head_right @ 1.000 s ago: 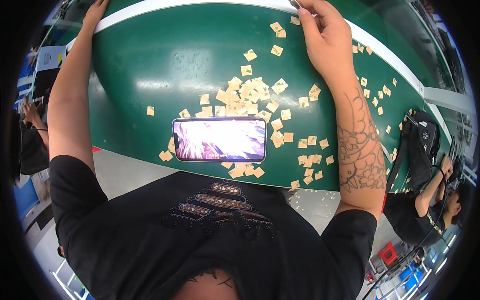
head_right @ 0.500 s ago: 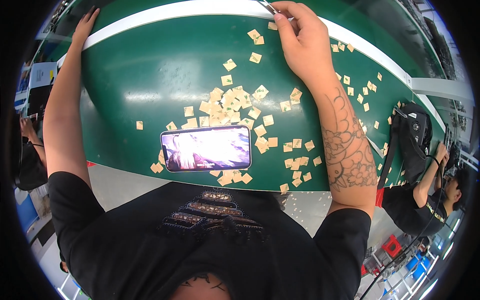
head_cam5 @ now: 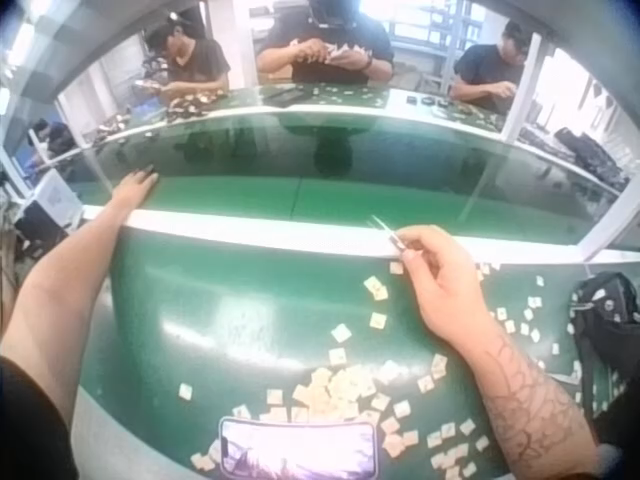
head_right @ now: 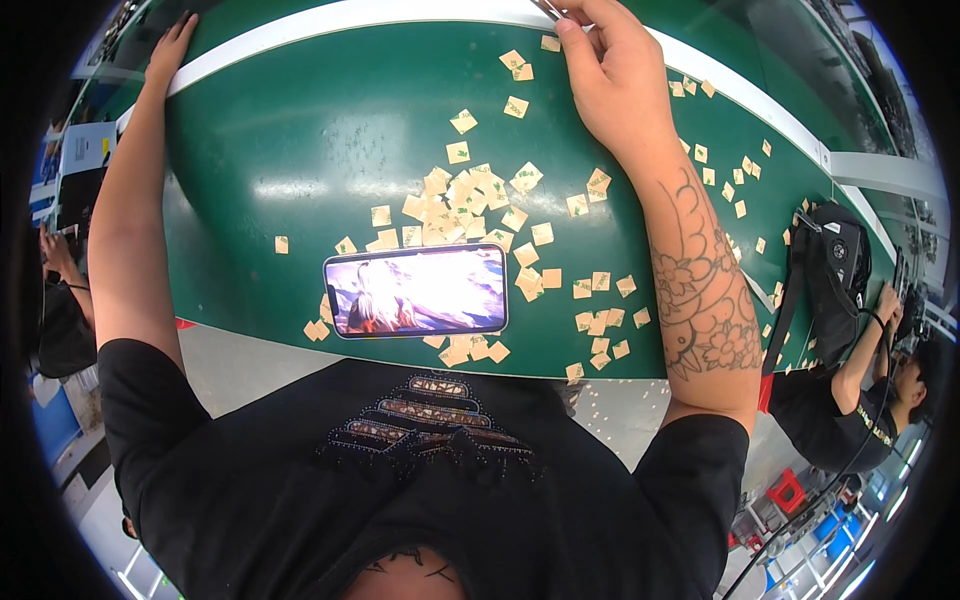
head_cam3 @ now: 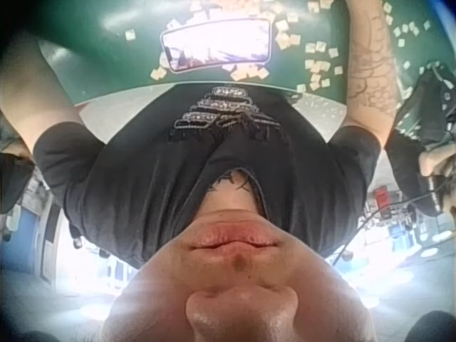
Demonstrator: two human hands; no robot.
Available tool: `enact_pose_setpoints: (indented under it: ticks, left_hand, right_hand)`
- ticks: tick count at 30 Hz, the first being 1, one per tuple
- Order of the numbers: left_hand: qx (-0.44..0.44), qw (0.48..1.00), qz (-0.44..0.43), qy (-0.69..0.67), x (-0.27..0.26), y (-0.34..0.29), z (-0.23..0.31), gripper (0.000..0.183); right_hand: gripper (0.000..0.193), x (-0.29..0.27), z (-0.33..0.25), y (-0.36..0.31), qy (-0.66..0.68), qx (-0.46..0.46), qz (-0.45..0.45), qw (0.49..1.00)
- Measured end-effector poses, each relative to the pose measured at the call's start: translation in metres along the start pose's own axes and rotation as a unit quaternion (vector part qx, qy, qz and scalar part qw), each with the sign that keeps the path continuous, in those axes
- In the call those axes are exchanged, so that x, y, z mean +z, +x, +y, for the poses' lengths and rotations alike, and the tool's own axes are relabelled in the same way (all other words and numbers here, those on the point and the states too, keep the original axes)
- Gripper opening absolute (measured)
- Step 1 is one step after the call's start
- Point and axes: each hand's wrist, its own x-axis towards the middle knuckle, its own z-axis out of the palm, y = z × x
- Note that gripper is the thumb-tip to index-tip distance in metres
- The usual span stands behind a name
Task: The person is assembling or inspecting small electronic modules on a production line, using hands and tweezers to manipulate tiny components.
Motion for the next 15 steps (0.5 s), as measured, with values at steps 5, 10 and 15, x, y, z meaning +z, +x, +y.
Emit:
enact_pose_setpoints:
  ticks: [5,10,15]
  left_hand:
    - [-0.117,0.991,-0.002,-0.071,0.027,0.021,0.020,0.070]
    - [-0.034,0.999,-0.004,-0.030,0.040,0.030,0.017,0.060]
    - [0.039,0.994,0.031,0.102,-0.013,-0.017,-0.046,0.055]
  right_hand:
    - [0.028,-0.001,0.004,-0.002,-0.020,0.012,0.017,1.000]
    - [0.017,0.001,-0.020,-0.004,-0.012,-0.019,0.048,0.999]
    - [0.018,0.006,-0.035,-0.002,0.004,-0.024,0.005,1.000]
